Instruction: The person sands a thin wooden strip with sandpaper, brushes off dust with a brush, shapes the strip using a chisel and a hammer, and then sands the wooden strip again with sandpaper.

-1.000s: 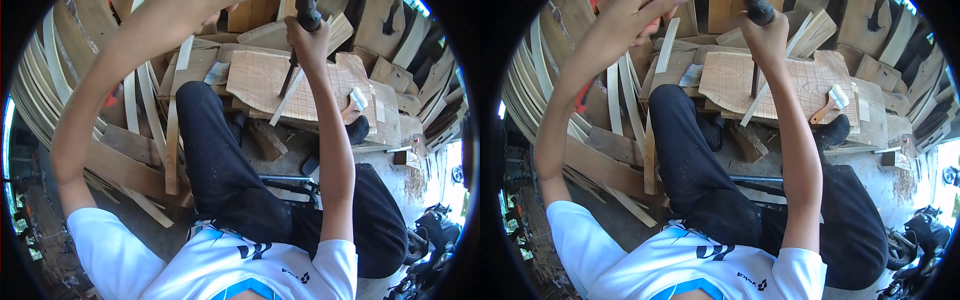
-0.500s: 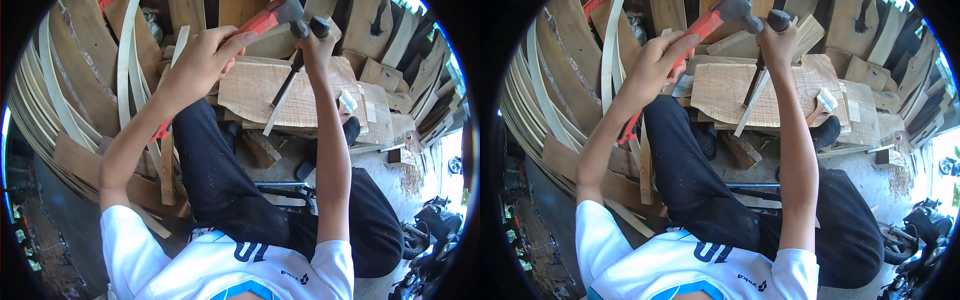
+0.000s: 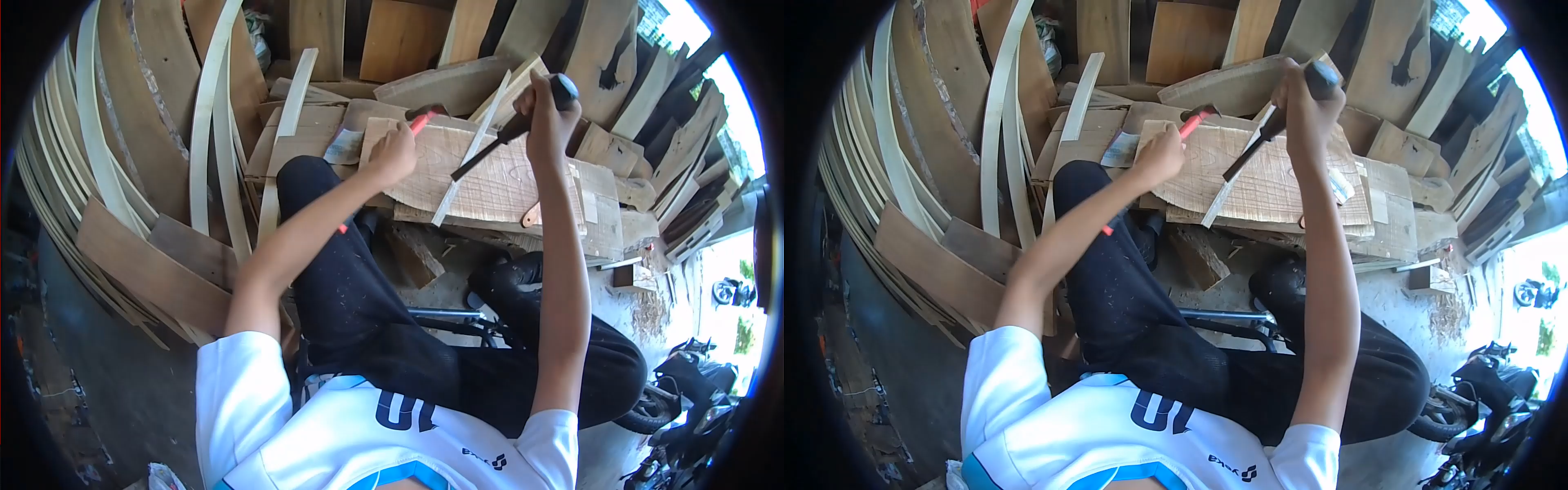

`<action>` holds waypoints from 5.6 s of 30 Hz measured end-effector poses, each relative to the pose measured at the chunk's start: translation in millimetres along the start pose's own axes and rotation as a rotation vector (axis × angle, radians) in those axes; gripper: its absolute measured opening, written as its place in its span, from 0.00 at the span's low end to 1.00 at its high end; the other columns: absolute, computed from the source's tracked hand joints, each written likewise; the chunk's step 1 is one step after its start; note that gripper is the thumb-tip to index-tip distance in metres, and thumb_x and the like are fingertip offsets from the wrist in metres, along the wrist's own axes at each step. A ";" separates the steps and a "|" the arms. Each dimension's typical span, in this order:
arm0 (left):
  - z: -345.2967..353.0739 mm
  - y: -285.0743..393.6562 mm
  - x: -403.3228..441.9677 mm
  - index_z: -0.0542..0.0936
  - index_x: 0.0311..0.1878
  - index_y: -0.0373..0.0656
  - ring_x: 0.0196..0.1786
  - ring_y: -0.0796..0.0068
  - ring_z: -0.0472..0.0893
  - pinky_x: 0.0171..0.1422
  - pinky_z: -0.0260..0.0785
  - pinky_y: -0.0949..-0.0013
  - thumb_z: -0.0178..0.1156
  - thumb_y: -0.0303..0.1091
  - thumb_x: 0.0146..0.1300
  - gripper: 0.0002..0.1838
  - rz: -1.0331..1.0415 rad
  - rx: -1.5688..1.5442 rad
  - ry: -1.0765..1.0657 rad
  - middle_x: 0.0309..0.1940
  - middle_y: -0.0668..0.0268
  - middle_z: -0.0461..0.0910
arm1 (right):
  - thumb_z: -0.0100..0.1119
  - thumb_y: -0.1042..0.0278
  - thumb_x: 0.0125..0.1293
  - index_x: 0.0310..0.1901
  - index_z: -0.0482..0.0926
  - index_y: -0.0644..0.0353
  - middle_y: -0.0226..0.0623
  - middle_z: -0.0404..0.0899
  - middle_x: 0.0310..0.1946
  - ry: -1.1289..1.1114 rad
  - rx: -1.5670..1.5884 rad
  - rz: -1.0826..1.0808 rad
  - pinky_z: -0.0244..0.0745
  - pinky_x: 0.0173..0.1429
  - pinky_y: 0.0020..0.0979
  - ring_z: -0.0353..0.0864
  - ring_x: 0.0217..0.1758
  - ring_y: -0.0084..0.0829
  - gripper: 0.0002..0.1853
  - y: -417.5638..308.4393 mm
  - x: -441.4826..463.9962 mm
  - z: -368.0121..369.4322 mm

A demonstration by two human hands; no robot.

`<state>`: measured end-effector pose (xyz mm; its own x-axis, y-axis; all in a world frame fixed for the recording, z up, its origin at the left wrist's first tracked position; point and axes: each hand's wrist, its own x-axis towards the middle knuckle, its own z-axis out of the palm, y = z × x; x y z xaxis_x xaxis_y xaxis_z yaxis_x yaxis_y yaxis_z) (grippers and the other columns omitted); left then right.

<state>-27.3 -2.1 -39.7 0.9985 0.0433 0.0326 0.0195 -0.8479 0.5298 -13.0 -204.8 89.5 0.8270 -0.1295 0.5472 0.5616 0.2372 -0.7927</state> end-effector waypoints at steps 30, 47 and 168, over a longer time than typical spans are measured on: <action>-5.1 33.4 13.1 0.59 0.22 0.51 0.16 0.85 0.51 0.26 0.45 0.74 0.53 0.47 0.75 0.24 0.361 -1.533 -0.155 0.13 0.78 0.53 | 0.58 0.54 0.71 0.70 0.66 0.52 0.46 0.59 0.74 -0.711 -1.107 0.094 0.47 0.78 0.56 0.53 0.79 0.47 0.29 97.1 -45.1 -65.5; -19.5 32.9 4.6 0.60 0.26 0.50 0.17 0.84 0.47 0.25 0.44 0.72 0.52 0.54 0.72 0.23 0.380 -1.524 -0.454 0.13 0.78 0.54 | 0.46 0.39 0.71 0.77 0.56 0.38 0.39 0.48 0.79 -0.763 -1.425 0.111 0.24 0.77 0.66 0.44 0.82 0.41 0.35 144.8 -101.6 -87.6; -18.2 40.4 -7.3 0.65 0.44 0.53 0.21 0.85 0.52 0.28 0.48 0.76 0.52 0.48 0.75 0.11 0.498 -1.542 -0.288 0.20 0.77 0.56 | 0.60 0.75 0.61 0.40 0.61 0.63 0.49 0.73 0.16 -0.261 -0.948 0.652 0.72 0.28 0.46 0.79 0.23 0.54 0.15 63.7 -213.5 -15.9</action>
<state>-34.7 -27.1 -3.1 0.8701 -0.2989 0.3920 -0.1762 0.5542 0.8135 -153.4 -177.4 -82.1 0.9962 -0.0215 -0.0843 -0.0786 -0.6387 -0.7654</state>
